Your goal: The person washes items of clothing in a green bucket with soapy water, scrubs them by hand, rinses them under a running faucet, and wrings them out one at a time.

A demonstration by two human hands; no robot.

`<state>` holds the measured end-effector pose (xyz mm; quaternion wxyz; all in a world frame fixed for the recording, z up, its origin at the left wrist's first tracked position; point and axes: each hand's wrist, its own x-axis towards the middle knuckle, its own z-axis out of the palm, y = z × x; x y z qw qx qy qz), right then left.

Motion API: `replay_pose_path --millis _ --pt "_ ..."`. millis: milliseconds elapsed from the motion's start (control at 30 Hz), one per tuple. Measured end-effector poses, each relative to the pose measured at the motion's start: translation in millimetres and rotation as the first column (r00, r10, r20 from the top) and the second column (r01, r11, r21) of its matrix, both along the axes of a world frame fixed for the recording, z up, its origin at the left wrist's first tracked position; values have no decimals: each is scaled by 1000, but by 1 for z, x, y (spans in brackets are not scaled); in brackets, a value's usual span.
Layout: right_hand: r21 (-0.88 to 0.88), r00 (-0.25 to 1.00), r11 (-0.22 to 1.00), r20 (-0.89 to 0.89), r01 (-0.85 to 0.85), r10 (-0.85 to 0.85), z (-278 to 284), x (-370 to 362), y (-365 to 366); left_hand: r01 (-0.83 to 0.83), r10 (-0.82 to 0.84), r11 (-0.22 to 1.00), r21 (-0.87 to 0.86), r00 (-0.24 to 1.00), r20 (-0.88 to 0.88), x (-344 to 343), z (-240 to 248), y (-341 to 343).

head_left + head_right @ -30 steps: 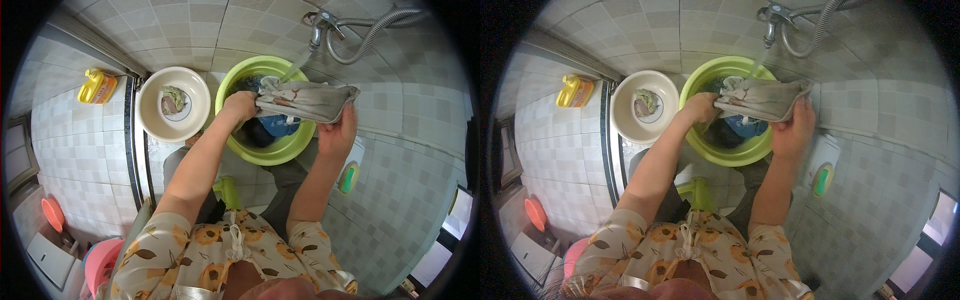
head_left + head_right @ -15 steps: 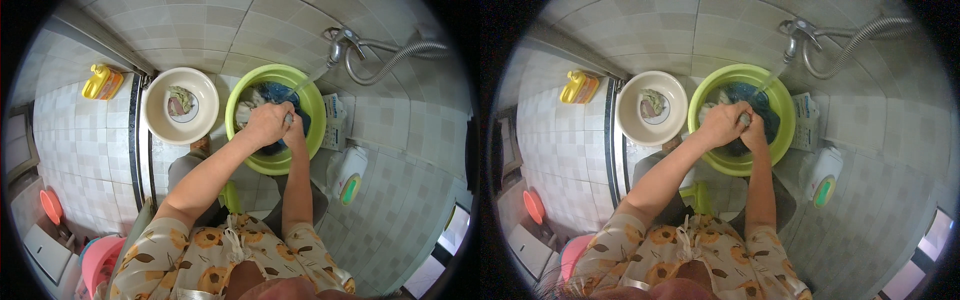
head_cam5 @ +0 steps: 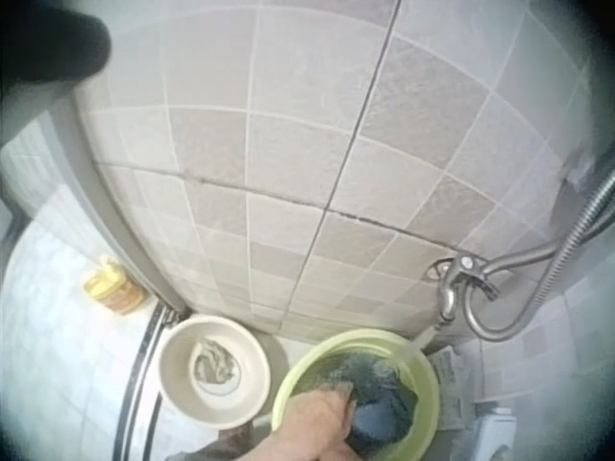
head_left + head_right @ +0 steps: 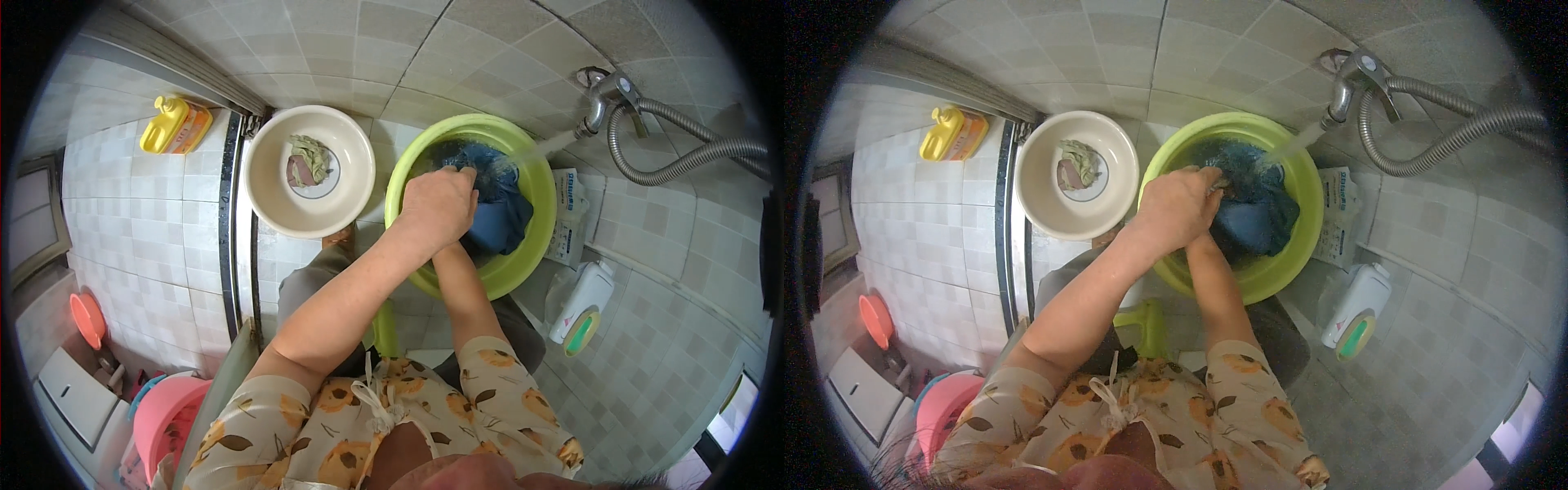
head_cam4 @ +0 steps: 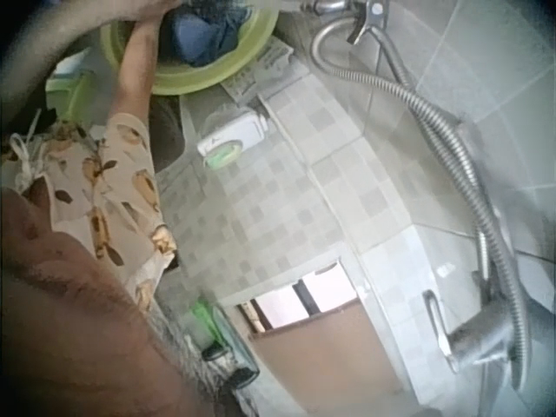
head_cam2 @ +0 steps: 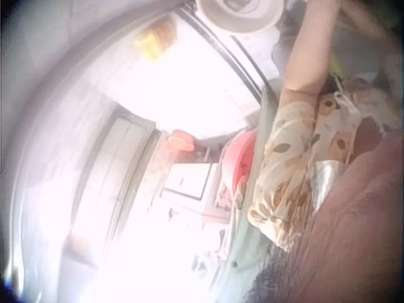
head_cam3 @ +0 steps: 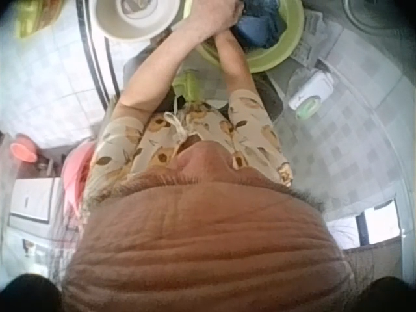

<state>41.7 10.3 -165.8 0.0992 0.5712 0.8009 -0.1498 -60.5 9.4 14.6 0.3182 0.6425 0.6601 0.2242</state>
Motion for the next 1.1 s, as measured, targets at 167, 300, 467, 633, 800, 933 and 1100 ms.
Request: replay_pose_path --millis 167,300,467,633,800,933,1100 --pt "-139 996 987 -62 -79 71 40 17 28 1 1 998 -64 999 36 -3 -3 7" --pt "-138 750 968 -612 211 -251 118 54 24 -16 16 1000 5 999 -40 -5 -8 2" --pt "-32 743 964 -632 262 -223 243 68 5 86 -111 987 -136 975 -190 6 -16 2" --pt "53 390 941 -917 335 -87 308 79 -23 112 -106 992 -54 990 96 29 -13 -2" --pt "-7 340 862 -917 506 -207 271 148 -14 -115 46 979 171 930 365 63 -21 1" --pt "-98 770 957 -575 272 -278 203 144 -24 -302 225 949 87 848 479 69 -13 -5" --pt "-320 362 919 -848 230 -386 76 160 -22 -80 -11 985 150 853 522 94 -2 -20"
